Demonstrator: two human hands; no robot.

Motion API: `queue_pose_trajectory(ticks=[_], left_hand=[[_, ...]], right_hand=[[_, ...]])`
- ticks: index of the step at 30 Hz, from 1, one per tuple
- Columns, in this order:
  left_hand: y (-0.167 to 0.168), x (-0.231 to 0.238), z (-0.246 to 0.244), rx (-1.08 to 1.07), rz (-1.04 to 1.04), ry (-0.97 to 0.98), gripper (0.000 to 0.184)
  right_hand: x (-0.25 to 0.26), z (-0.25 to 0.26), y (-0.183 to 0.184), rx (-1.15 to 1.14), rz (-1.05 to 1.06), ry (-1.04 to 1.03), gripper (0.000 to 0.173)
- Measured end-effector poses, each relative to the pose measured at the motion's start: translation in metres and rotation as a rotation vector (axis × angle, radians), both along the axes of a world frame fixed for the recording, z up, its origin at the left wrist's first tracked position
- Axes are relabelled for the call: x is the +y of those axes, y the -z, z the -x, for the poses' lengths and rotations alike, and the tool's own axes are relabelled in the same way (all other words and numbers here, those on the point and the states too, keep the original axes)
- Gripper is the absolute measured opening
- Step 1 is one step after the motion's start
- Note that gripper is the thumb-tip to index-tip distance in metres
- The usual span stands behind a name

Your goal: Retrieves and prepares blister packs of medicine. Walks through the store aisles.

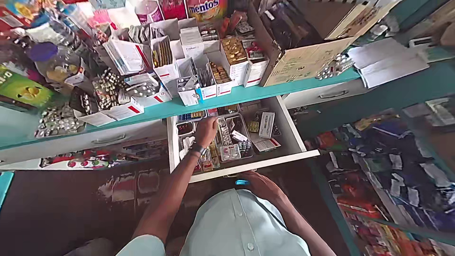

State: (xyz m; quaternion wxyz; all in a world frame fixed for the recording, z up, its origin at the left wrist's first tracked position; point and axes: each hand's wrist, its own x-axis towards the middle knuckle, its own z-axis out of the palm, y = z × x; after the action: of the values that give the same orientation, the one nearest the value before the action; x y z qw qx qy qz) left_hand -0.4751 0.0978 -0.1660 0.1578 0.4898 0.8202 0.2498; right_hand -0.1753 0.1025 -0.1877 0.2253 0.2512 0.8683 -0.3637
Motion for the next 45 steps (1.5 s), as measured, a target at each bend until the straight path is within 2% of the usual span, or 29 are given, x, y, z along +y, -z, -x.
queue_pose_trajectory(ticks=[2,3,5,7,9,12,15,17,22,25,26,29,31,34,37,39,42,45], left_hand=[[0.025,0.045,-0.006,0.084,0.098,-0.027,0.043],[0.033,0.063,-0.008,0.059,0.152,-0.055,0.046],[0.038,0.091,-0.005,-0.171,0.179,-0.09,0.046],[0.049,0.112,0.004,-0.297,0.128,-0.141,0.043],[0.056,0.129,0.014,-0.256,0.171,-0.201,0.039],[0.06,0.138,0.026,-0.258,0.266,-0.239,0.045],[0.05,0.13,0.034,-0.234,0.308,-0.212,0.051],[0.049,0.125,0.042,-0.238,0.288,-0.259,0.05],[0.058,0.11,0.044,-0.437,-0.014,-0.531,0.048],[0.056,0.106,0.035,-0.545,-0.197,-0.657,0.041],[0.058,0.104,0.033,-0.532,-0.254,-0.68,0.041],[0.059,0.092,0.032,-0.347,-0.234,-0.653,0.04],[0.056,0.079,0.028,-0.359,-0.21,-0.638,0.038],[0.039,0.053,0.016,-0.559,-0.264,-0.638,0.04],[0.022,0.013,-0.008,-0.822,-0.324,-0.738,0.034],[0.007,-0.018,-0.025,-1.07,-0.403,-0.793,0.03],[-0.023,-0.065,-0.049,-1.334,-0.567,-0.856,0.036],[-0.044,-0.104,-0.062,-1.427,-0.775,-0.858,0.039]], right_hand=[[0.007,-0.02,-0.015,0.065,0.05,0.105,0.03],[0.011,-0.032,-0.023,0.08,0.068,0.163,0.029],[0.021,-0.055,-0.036,0.065,0.109,0.278,0.03],[0.031,-0.08,-0.04,0.047,0.133,0.396,0.028],[0.036,-0.1,-0.038,0.007,0.112,0.505,0.027],[0.041,-0.116,-0.033,-0.021,0.072,0.635,0.028],[0.048,-0.121,-0.033,-0.011,0.092,0.667,0.027],[0.055,-0.12,-0.038,0.027,0.119,0.659,0.028],[0.079,-0.109,-0.074,0.179,0.166,0.571,0.025],[0.098,-0.099,-0.082,0.397,0.191,0.47,0.032],[0.104,-0.094,-0.082,0.474,0.202,0.432,0.034],[0.127,-0.071,-0.079,0.68,0.296,0.347,0.034],[0.138,-0.049,-0.082,0.769,0.364,0.339,0.033],[0.154,-0.015,-0.083,0.818,0.417,0.322,0.032],[0.165,0.016,-0.074,0.73,0.382,0.296,0.031],[0.167,0.041,-0.069,0.639,0.36,0.308,0.029],[0.145,0.085,-0.059,0.578,0.35,0.317,0.032],[0.1,0.133,-0.057,0.581,0.452,0.268,0.048]])
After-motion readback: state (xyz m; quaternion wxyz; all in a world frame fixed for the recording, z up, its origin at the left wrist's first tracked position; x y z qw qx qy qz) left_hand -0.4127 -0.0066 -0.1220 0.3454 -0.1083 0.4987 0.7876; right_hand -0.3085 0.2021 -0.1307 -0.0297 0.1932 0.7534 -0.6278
